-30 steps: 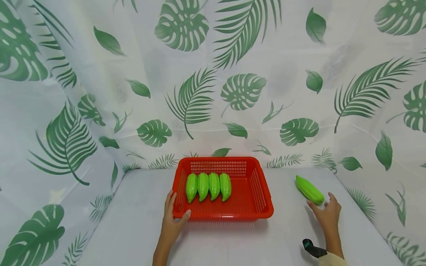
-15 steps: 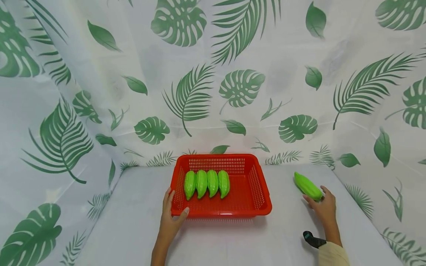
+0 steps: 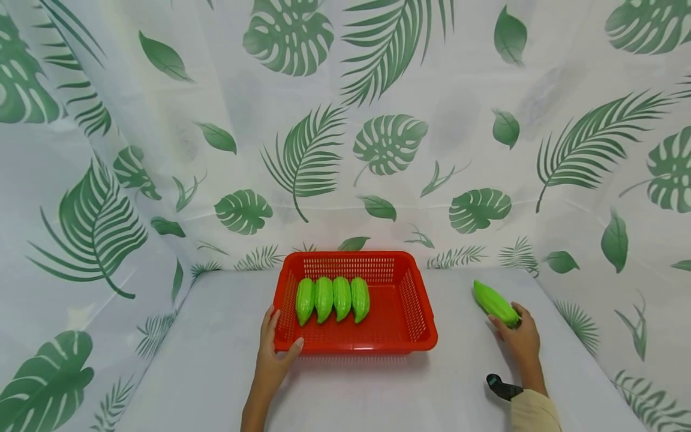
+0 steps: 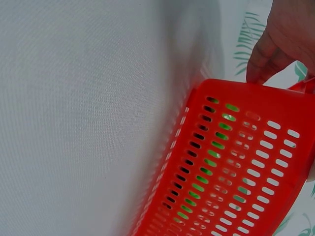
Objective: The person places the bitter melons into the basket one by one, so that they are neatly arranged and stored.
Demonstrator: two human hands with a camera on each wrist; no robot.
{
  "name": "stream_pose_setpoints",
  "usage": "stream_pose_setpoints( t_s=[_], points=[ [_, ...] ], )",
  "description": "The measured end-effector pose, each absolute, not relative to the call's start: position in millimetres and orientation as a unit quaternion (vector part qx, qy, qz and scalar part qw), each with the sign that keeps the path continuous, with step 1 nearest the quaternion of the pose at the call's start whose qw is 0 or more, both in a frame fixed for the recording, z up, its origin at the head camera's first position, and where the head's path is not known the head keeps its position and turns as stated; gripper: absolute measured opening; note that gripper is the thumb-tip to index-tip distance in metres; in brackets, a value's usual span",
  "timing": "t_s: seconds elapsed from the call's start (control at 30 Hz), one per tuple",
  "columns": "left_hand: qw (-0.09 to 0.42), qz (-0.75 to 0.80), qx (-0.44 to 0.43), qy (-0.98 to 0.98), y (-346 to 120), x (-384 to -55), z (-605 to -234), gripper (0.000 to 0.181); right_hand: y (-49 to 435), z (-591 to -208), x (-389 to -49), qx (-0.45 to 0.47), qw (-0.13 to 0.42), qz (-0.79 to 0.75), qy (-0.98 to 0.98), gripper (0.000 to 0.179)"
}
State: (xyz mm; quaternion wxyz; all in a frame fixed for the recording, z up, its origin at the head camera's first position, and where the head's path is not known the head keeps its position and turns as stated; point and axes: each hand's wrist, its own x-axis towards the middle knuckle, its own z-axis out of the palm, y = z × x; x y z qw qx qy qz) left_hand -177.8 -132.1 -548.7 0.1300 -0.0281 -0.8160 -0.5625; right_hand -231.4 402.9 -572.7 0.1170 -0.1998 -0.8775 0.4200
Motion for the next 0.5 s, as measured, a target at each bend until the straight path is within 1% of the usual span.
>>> stream_pose_setpoints(
  t_s=[0.3, 0.5],
  points=[
    [0.137, -0.565, -0.031, -0.813, -133.7, -179.3, -549.1, 0.082, 401.2, -575.6, -231.7, -0.217, 0.130, 0.427, -0.868, 0.076],
    [0.138, -0.567, -0.035, -0.811, -133.2, -178.7, -550.5, 0.082, 398.7, -575.5, -227.9, -0.234, 0.150, 0.450, -0.849, 0.070]
  ],
)
